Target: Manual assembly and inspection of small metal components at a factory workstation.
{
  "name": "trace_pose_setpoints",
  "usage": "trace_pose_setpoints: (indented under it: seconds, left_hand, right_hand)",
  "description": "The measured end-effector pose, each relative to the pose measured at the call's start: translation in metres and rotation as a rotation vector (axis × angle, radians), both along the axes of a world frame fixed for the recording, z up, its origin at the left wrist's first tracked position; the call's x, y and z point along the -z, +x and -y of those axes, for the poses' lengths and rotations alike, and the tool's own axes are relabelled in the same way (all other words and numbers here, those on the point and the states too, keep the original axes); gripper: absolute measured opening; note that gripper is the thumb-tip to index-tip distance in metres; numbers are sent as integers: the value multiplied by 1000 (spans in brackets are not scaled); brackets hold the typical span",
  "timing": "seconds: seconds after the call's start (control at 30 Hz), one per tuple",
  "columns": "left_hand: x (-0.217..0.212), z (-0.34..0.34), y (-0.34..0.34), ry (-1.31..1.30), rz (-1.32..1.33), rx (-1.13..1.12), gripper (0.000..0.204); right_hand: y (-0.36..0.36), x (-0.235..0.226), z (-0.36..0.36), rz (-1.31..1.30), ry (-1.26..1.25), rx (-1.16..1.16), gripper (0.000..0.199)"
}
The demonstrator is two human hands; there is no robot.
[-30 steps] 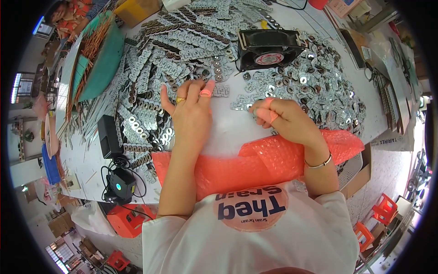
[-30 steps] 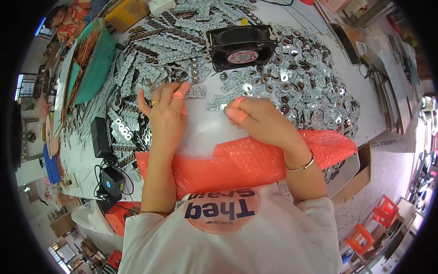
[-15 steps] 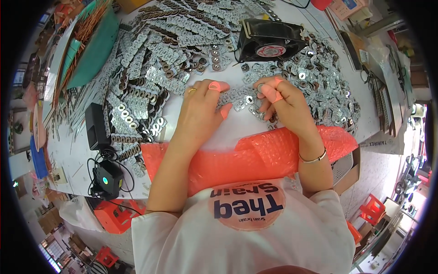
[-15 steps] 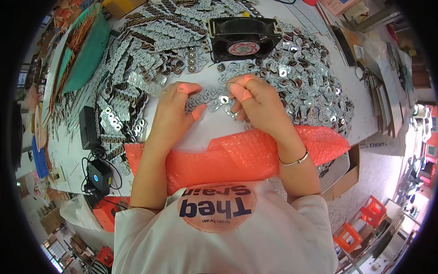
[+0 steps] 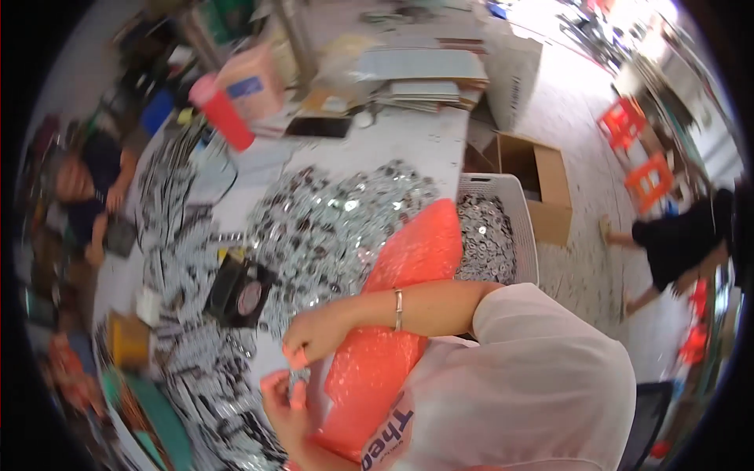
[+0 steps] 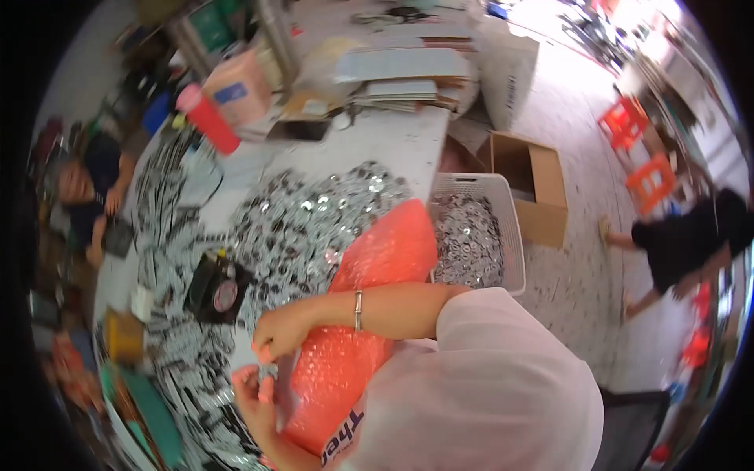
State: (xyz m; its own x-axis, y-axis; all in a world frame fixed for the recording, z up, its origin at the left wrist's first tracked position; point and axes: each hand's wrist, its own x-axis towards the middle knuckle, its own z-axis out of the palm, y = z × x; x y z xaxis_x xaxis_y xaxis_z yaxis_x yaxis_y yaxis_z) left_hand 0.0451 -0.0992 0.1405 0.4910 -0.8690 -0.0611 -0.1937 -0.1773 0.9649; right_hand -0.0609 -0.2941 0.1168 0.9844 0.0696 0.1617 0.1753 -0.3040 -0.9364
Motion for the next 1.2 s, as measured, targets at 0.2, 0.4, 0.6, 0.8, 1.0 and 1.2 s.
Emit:
trace_pose_setpoints:
  seconds: [0.2, 0.4, 0.6, 0.8, 1.0, 1.2]
  left_hand:
    - [-8, 18, -10, 118, -3, 26, 9]
    - [-3, -6, 27, -77, -546, 268, 17]
    - [-12, 8, -7, -205, -233, 38, 14]
    - [5, 0, -3, -184, 495, -65, 14]
    - [-18, 33, -14, -205, 629, -122, 12]
    - [-3, 28, -12, -234, 539, -225, 14]
  right_hand:
    - [-11, -10, 5, -31, -87, 83, 24]
    - [-6, -25, -14, -30, 433, -67, 25]
    - [-11, -30, -17, 33, 402, 155, 25]
    - [-1, -14, -23, 209, -73, 254, 28]
    - [-16, -36, -10, 101, -185, 415, 18]
    - [-8, -31, -10, -100, 61, 391, 18]
